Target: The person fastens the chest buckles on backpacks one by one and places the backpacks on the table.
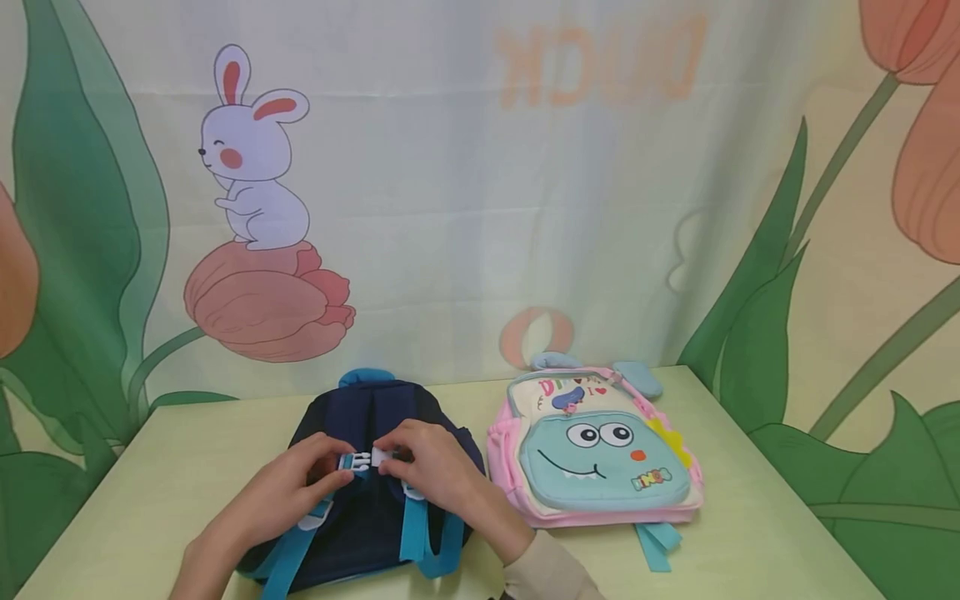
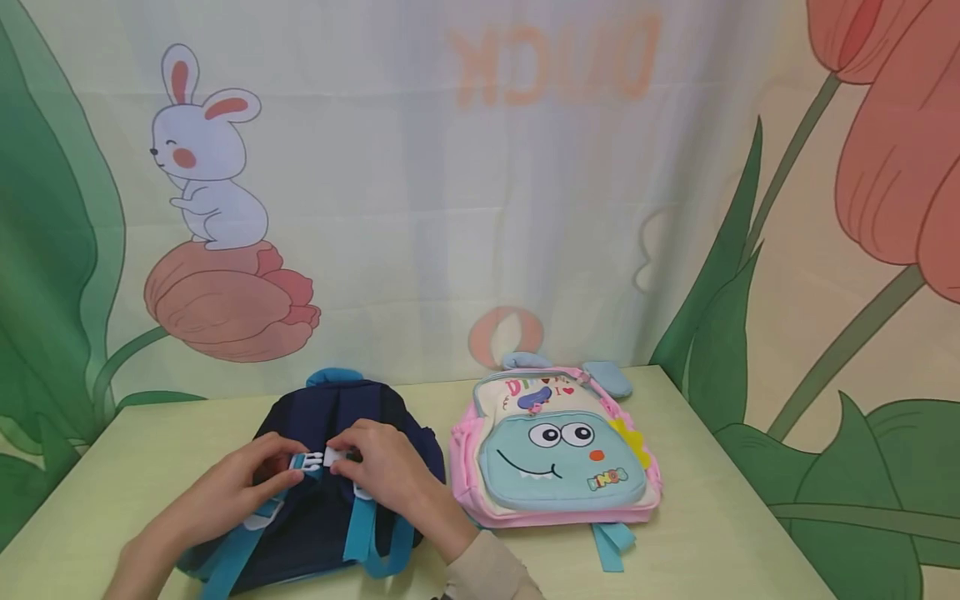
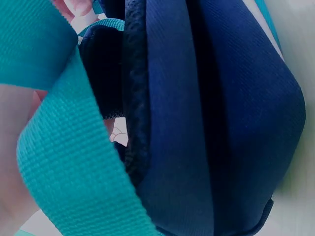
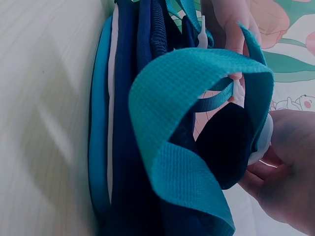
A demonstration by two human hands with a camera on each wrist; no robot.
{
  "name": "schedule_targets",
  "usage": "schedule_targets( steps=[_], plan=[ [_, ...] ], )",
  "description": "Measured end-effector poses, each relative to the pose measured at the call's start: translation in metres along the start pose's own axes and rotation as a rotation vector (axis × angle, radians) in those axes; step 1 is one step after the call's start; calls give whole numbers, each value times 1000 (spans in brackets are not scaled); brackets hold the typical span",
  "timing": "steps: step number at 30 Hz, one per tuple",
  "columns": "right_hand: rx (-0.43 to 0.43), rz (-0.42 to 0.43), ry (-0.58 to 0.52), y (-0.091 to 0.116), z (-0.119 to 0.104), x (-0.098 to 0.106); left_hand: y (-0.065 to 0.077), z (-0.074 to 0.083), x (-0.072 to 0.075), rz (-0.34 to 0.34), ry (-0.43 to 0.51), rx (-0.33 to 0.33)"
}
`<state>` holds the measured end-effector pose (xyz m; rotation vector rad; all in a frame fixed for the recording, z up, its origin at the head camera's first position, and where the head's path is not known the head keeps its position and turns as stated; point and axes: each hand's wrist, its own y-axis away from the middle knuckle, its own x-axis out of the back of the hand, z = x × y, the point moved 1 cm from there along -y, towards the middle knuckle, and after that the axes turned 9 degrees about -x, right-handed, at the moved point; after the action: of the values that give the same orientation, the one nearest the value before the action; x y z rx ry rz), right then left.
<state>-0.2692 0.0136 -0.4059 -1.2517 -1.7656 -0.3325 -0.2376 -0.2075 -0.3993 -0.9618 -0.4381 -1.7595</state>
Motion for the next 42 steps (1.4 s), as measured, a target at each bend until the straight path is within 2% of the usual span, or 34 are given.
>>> schedule_targets(
  steps=[7, 12, 22, 27, 33, 42],
  plan=[
    [-1, -33, 31, 0, 0, -2, -1, 0, -3, -7, 5, 9],
    [25, -20, 78, 0, 1, -1, -2, 1, -5, -14, -4, 7],
    [44, -38, 98, 1, 5, 2, -8, 6, -2, -31, -104, -25],
    [52, -48, 118, 1, 6, 3, -9, 6, -2, -41, -131, -17],
    [75, -55, 137, 1, 3, 4, -10, 7, -3, -41, -161, -41],
    [68, -45, 113, 2, -1, 3, -13, 9, -3, -47, -218, -78]
  ],
)
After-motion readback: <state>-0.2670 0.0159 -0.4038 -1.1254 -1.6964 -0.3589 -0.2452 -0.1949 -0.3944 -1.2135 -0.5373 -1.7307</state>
